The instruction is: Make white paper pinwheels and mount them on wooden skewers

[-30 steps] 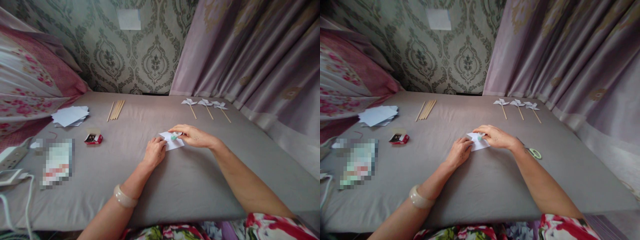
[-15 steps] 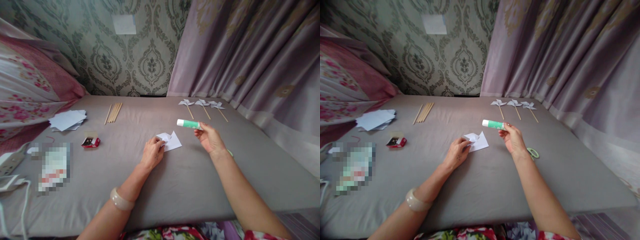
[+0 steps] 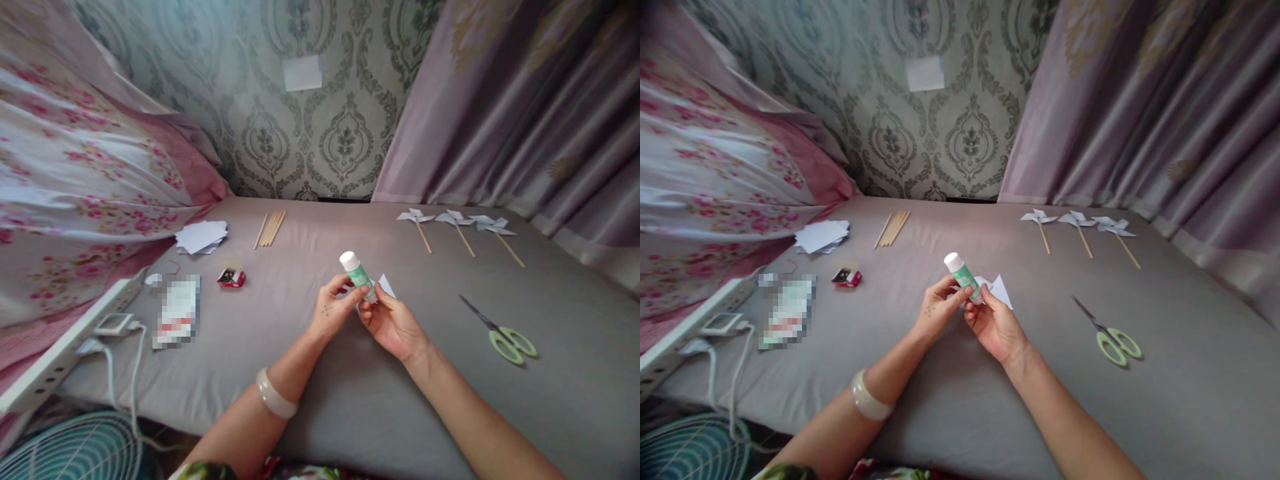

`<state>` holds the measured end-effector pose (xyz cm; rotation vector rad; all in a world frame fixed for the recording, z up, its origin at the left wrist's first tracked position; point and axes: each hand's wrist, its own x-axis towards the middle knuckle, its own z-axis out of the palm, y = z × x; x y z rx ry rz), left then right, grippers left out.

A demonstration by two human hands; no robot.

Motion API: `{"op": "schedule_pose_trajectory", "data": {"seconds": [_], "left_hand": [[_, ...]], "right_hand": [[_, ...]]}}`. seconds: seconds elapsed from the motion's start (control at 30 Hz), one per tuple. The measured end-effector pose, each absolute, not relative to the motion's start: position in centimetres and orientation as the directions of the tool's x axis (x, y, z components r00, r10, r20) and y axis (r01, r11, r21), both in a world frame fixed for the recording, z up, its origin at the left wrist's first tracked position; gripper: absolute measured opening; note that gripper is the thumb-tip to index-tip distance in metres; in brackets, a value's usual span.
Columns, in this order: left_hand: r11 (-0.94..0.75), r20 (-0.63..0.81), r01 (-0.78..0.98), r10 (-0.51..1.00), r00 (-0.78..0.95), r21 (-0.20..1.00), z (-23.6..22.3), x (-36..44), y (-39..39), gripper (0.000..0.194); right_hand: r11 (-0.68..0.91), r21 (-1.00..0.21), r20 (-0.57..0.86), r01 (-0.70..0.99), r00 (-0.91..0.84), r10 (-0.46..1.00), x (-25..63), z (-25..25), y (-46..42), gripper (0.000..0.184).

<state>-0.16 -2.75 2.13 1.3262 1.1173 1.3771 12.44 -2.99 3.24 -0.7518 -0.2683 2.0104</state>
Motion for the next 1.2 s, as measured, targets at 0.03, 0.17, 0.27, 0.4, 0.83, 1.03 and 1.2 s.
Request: {"op": "schedule_pose_trajectory", "data": {"seconds": [0.03,0.17,0.27,0.4,0.83,1.03,1.2], "left_hand": [[-0.177,0.176,-0.036,0.984,-0.033,0.984,2.1,-0.2,-2.8,0.029],[-0.178,0.175,-0.062,0.983,-0.054,0.982,2.3,-0.5,-2.7,0.034],[-0.240,0.239,0.006,0.960,-0.149,0.971,2.5,-1.8,-2.0,0.033],[-0.291,0.347,0.204,0.870,-0.351,0.935,2.8,-4.9,-0.7,0.032],[0.010,0.376,0.571,0.742,-0.555,0.821,3.6,-10.8,-0.5,0.032],[0.203,0.219,0.507,0.726,-0.652,0.838,2.8,-13.4,-0.4,0.034],[0.310,0.180,0.512,0.691,-0.700,0.801,3.1,-13.7,-0.5,0.035]], "right_hand": [[-0.532,-0.506,-0.402,-0.679,-0.361,0.842,12.4,3.1,-3.1,0.007],[-0.458,-0.728,-0.362,-0.510,-0.281,0.889,13.0,3.1,-3.2,0.026],[-0.343,-0.876,-0.288,-0.339,-0.201,0.936,14.1,3.7,-2.9,0.036],[-0.197,-0.954,-0.179,-0.226,-0.095,0.979,15.9,3.8,-2.1,0.038],[0.110,-0.981,0.127,0.160,0.102,0.987,19.5,1.7,-1.2,0.028],[0.130,-0.938,0.193,0.321,0.171,0.966,20.2,0.6,-0.7,0.034],[0.087,-0.929,0.155,0.360,0.163,0.974,20.1,0.3,-0.6,0.036]]}}
